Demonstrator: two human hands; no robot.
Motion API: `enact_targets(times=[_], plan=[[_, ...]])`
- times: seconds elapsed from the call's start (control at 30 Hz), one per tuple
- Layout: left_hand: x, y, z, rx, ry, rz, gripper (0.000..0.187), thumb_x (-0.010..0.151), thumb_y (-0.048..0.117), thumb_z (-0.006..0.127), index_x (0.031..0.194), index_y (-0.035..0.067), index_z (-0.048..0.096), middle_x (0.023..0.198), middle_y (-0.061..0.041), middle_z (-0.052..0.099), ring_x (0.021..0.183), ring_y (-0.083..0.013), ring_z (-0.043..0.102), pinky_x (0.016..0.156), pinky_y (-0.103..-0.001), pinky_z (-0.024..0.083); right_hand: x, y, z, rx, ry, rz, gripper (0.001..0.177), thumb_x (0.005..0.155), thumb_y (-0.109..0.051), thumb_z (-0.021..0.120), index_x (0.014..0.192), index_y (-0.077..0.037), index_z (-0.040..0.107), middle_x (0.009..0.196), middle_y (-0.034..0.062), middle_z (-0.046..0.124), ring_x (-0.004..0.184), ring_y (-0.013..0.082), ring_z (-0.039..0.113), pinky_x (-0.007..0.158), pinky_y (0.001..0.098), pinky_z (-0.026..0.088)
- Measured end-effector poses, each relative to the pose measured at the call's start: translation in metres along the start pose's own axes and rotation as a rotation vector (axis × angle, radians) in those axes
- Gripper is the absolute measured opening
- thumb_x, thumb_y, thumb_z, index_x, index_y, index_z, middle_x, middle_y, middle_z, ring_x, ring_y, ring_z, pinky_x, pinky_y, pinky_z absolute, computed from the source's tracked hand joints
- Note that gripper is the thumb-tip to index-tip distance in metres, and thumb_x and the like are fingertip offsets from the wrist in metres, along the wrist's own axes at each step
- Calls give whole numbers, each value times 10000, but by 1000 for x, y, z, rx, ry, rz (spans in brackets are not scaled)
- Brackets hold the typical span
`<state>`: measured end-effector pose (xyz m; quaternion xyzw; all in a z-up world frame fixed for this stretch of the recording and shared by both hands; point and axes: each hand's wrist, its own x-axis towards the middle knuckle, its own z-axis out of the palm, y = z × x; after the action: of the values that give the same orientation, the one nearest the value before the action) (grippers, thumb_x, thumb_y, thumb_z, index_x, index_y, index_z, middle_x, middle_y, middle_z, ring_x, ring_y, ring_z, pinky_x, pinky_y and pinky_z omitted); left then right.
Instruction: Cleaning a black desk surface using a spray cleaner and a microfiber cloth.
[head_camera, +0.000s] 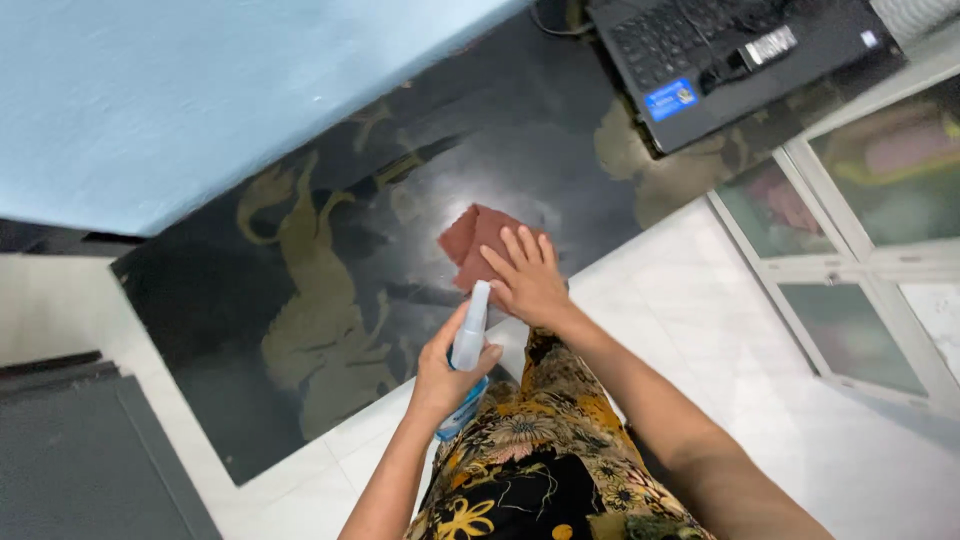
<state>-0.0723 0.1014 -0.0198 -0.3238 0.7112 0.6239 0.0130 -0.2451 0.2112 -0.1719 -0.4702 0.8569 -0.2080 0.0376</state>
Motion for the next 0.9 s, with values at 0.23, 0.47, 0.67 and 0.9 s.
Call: enact_targets(times=[0.23,0.47,0.67,0.9], plan=[[26,27,14,49,-96,-56,806,762,195,857,1499,235,531,946,1,761,903,-114,722,842,-316,570,-23,142,-33,-108,65,141,624,1031,-368,614,1587,-133,456,1666,276,284,1518,462,228,1187,651,134],[32,21,14,41,-121,-119,801,765,222,867,1494,248,535,952,-19,760,941,-149,744,877,-375,566,-21,142,-13,-197,353,426,526,987,-240,630,1503,-163,563,1620,218,377,1521,458,264,1239,662,141],[44,21,24,52,-221,-108,792,775,237,855,1495,236,526,982,-15,768,967,-146,740,892,-378,562,-42,84,-11,-92,282,299,528,909,-215,621,1427,-118,591,1572,234,398,1499,470,284,1211,671,140],[57,32,32,96,-188,-121,810,745,217,867,1489,244,547,944,-54,793,915,-167,757,867,-381,580,-48,181,-46,-48,387,438,444,826,-95,591,1256,-95,699,1504,208,501,1484,454,344,1238,627,209]])
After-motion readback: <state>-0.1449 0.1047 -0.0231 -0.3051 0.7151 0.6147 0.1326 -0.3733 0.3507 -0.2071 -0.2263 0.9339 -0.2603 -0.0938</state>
